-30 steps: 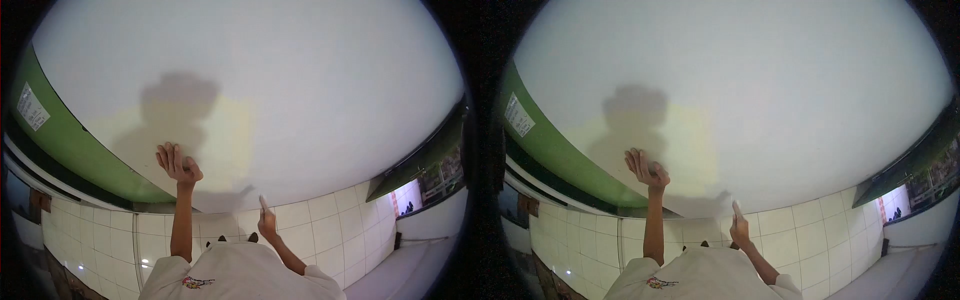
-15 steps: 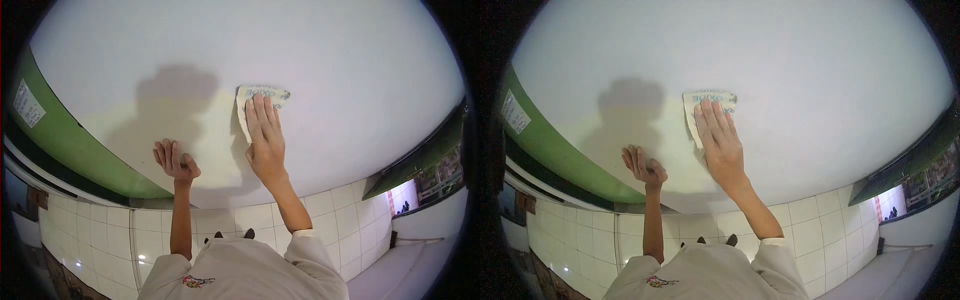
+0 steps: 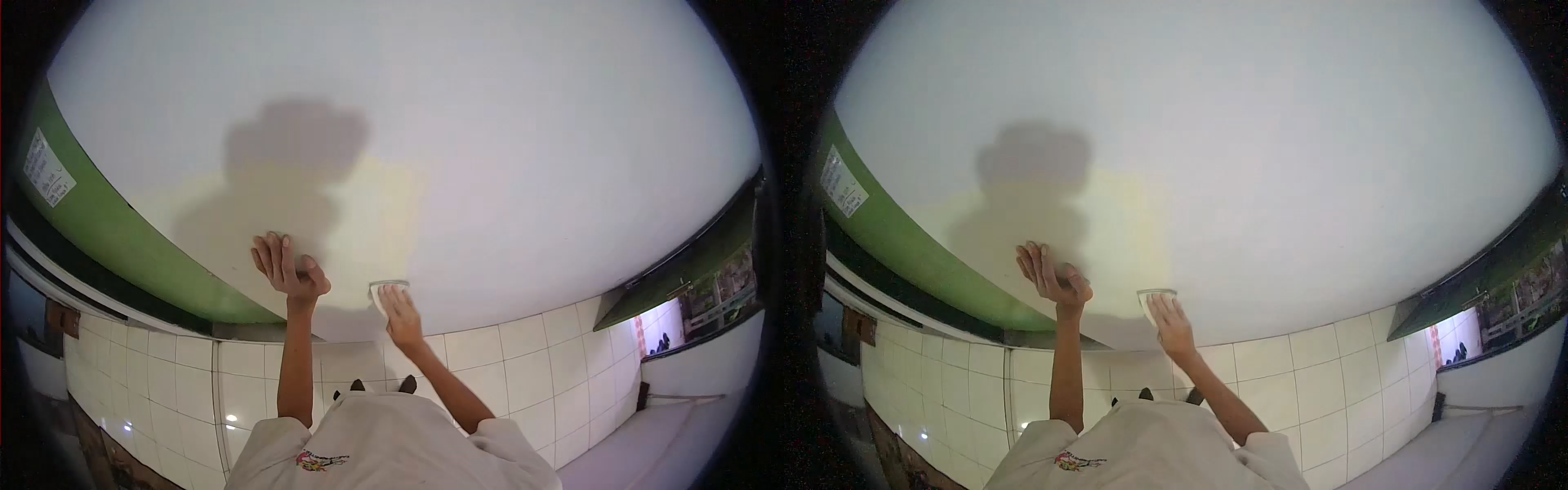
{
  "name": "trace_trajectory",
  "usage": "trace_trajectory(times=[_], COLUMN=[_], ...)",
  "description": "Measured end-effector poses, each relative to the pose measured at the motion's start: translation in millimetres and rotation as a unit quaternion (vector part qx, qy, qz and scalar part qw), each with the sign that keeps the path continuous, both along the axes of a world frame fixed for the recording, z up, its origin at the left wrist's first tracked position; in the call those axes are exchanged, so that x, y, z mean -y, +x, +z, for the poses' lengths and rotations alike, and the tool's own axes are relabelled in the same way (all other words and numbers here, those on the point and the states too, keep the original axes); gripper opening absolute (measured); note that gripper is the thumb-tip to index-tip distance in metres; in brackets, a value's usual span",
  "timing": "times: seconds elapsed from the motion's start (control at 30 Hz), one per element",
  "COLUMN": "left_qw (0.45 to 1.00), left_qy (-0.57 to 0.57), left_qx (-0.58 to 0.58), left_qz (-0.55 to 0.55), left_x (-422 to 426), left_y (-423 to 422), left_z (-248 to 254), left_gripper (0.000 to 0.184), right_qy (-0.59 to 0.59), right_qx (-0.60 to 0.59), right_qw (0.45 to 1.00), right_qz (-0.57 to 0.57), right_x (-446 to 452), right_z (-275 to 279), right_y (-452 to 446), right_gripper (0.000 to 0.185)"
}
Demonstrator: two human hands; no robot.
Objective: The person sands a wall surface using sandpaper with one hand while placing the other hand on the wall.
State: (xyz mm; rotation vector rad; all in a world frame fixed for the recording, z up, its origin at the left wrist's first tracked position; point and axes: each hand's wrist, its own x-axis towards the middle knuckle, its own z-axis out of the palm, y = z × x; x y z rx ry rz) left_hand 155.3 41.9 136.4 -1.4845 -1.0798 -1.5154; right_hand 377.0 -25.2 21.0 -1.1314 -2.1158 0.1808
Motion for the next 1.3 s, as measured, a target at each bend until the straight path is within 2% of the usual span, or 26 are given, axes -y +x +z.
trace_trajectory(times=[0.13, 0.2, 0.23, 0.3, 0.37, 0.43, 0.5, 0.57, 0.7, 0.8, 0.87, 0.93, 0.97, 1.03, 1.13, 1.17, 1.27, 1.3], left_qw=[1.000, 1.000, 1.000, 1.000, 1.000, 1.000, 1.000, 1.000, 1.000, 1.000, 1.000, 0.999, 0.998, 0.999, 1.000, 1.000, 1.000, 1.000], left_qy=[-0.002, -0.004, 0.000, -0.009, -0.008, -0.007, -0.022, -0.021, -0.014, -0.001, -0.008, -0.021, -0.034, -0.018, -0.016, -0.012, -0.009, -0.008], left_qx=[-0.005, -0.004, -0.005, 0.005, 0.008, 0.008, -0.015, -0.014, 0.006, 0.008, 0.010, 0.014, 0.011, 0.007, 0.004, 0.001, -0.003, -0.005], left_qz=[0.001, -0.002, -0.002, -0.006, -0.008, -0.004, 0.014, 0.014, 0.009, 0.001, 0.002, 0.027, 0.045, 0.029, 0.023, 0.023, 0.020, 0.012], left_x=[1, 2, 1, 2, 1, 2, 3, 2, 2, 2, 4, 4, 5, 4, 7, 6, 5, 5], left_y=[-1, -1, -2, 1, 4, 1, -1, -1, 1, 3, 4, 3, 1, -2, -6, -6, -5, -4], left_z=[-1, 0, 1, -1, 0, -1, -1, -2, -2, -1, -1, -3, -6, -7, -6, -6, -6, -6], left_gripper=[0.050, 0.050, 0.050, 0.048, 0.048, 0.048, 0.052, 0.051, 0.047, 0.047, 0.047, 0.048, 0.048, 0.048, 0.048, 0.048, 0.048, 0.049], right_qy=[-0.065, -0.193, -0.189, -0.150, -0.107, 0.072, 0.163, 0.256, 0.293, 0.337, 0.283, 0.301, 0.302, 0.289, 0.355, 0.366, 0.358, 0.349], right_qx=[0.047, -0.037, -0.037, -0.200, -0.186, -0.243, -0.211, -0.170, -0.142, -0.200, -0.133, -0.082, -0.082, -0.030, -0.003, 0.006, 0.038, 0.015], right_qw=[0.997, 0.979, 0.980, 0.968, 0.976, 0.967, 0.963, 0.948, 0.939, 0.909, 0.947, 0.950, 0.950, 0.955, 0.933, 0.930, 0.933, 0.937], right_qz=[-0.017, 0.044, 0.045, 0.028, -0.029, -0.009, -0.033, -0.080, -0.114, -0.142, -0.070, 0.000, -0.002, 0.060, 0.058, 0.029, -0.011, -0.028], right_x=[49, 72, 70, 75, 65, 41, 24, -1, -50, -58, -43, -50, -48, -41, -51, -51, -50, -51], right_z=[-87, -107, -92, 1, 92, 153, 204, 230, 229, 229, 233, 226, 227, 236, 234, 235, 238, 235], right_y=[3, 14, 15, 16, 20, 24, 23, 17, -10, -31, -45, -73, -80, -92, -69, -65, -32, -19], right_gripper=[0.062, 0.063, 0.063, 0.062, 0.062, 0.073, 0.075, 0.075, 0.075, 0.080, 0.063, 0.059, 0.059, 0.052, 0.047, 0.040, 0.042, 0.044])
